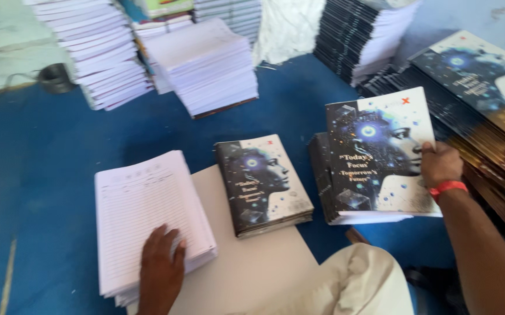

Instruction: The person inserts index sheets into printed covers and stacks the assembled notebooks. They repeatedly pick up an index sheet, slide it into a cover, and place the completed unit onto a growing stack on the floor.

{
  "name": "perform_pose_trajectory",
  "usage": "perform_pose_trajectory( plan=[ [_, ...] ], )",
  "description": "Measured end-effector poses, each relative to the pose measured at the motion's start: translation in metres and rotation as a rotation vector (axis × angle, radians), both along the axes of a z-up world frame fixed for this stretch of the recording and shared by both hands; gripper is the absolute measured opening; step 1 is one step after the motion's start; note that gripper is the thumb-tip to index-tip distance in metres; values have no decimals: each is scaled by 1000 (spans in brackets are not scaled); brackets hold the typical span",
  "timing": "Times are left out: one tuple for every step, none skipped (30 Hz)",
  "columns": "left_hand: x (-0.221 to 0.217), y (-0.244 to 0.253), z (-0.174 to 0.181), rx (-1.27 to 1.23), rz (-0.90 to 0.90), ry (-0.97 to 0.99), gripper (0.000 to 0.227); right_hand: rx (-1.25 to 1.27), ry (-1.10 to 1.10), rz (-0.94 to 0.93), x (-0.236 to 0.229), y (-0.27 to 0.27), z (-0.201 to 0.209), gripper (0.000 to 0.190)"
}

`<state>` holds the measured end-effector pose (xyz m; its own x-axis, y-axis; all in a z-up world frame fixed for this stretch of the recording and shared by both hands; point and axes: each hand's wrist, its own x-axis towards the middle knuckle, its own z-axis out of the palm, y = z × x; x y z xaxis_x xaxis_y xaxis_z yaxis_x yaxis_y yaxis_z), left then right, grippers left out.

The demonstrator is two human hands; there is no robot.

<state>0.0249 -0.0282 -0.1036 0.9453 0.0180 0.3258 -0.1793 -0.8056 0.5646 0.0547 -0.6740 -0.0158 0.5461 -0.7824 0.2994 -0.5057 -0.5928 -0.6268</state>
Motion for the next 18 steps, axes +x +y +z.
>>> perform_pose_trajectory(
  plan=[
    [1,0,-4,23,12,14,34,19,5,-23,2,-10,-4,33],
    [3,0,-8,43,9,-8,34,31,8,-13,2,-17,-8,33],
    [4,0,-12,63,9,-32,34,44,10,-1,4,-22,-11,32],
    [6,1,-18,82,9,-57,34,58,11,11,3,-26,-11,32],
    [9,3,-25,96,4,-93,34,139,12,-4,4,-28,-11,33],
    [15,5,-33,109,0,-129,34,220,12,-19,8,-26,-14,33],
    [19,8,-43,122,-3,-166,35,302,10,-33,10,-28,-14,34],
    [23,12,-54,118,-17,-188,35,236,32,-13,11,-30,-14,34],
    [26,17,-65,116,-30,-209,35,172,55,9,17,-30,-16,34],
    [30,24,-78,113,-43,-230,35,108,79,31,19,-32,-17,34],
    [36,32,-92,140,-59,-213,36,217,93,-4,22,-35,-18,34],
    [45,40,-107,168,-76,-195,36,326,105,-39,31,-35,-22,34],
    [52,45,-117,195,-93,-176,37,435,119,-74,34,-40,-25,34],
    [58,51,-126,209,-103,-184,38,379,121,-22,34,-47,-32,34],
    [64,56,-135,222,-111,-191,39,321,125,32,39,-51,-42,34],
    [72,60,-141,236,-120,-199,39,264,128,86,42,-57,-52,34],
    [79,63,-145,310,-116,-132,40,281,131,97,45,-62,-60,34],
    [87,66,-146,382,-111,-65,41,298,135,108,48,-65,-68,35]
  ],
)
